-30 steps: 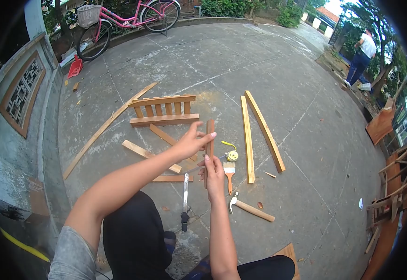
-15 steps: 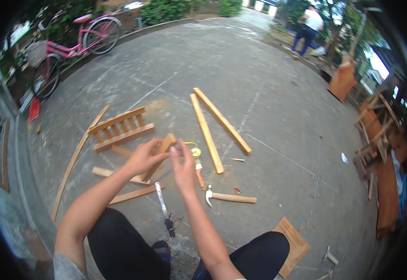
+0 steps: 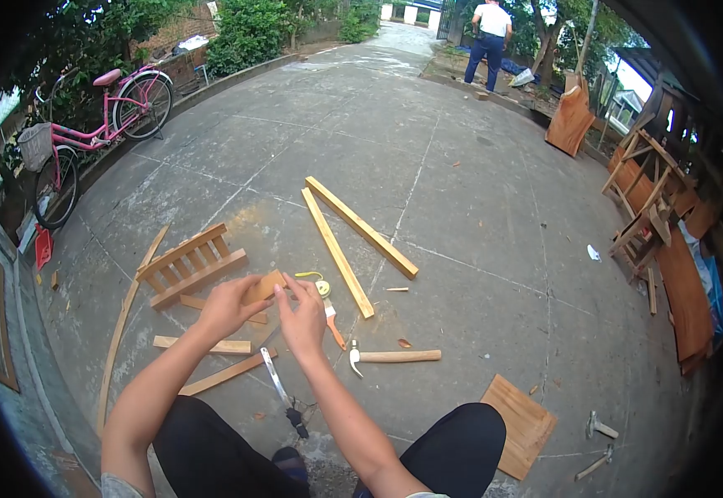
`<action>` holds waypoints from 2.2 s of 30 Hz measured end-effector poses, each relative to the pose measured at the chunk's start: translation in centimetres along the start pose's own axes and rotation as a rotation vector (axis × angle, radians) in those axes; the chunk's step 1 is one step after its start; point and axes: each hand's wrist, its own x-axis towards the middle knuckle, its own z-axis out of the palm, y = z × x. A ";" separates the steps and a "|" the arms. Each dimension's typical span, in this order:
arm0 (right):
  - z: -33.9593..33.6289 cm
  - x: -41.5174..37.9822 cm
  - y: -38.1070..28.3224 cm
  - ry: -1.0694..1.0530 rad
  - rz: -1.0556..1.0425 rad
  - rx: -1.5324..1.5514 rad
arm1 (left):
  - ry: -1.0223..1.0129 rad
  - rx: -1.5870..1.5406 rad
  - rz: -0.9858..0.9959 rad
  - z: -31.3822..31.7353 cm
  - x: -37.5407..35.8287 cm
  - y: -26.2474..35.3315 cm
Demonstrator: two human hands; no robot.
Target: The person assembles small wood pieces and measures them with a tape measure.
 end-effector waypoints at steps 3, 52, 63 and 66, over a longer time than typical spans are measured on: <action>-0.1 0.0 0.2 0.022 -0.022 -0.003 | -0.019 0.019 -0.003 0.0 0.0 0.1; 0.9 -0.4 0.1 0.035 -0.026 0.091 | -0.035 0.013 -0.025 -0.3 -0.3 -0.9; 0.9 0.0 0.8 0.022 -0.032 0.152 | -0.052 0.021 -0.063 -0.6 -0.3 -0.9; 0.9 0.1 1.2 0.018 -0.005 0.256 | -0.059 -0.012 -0.052 -0.3 -0.3 -1.1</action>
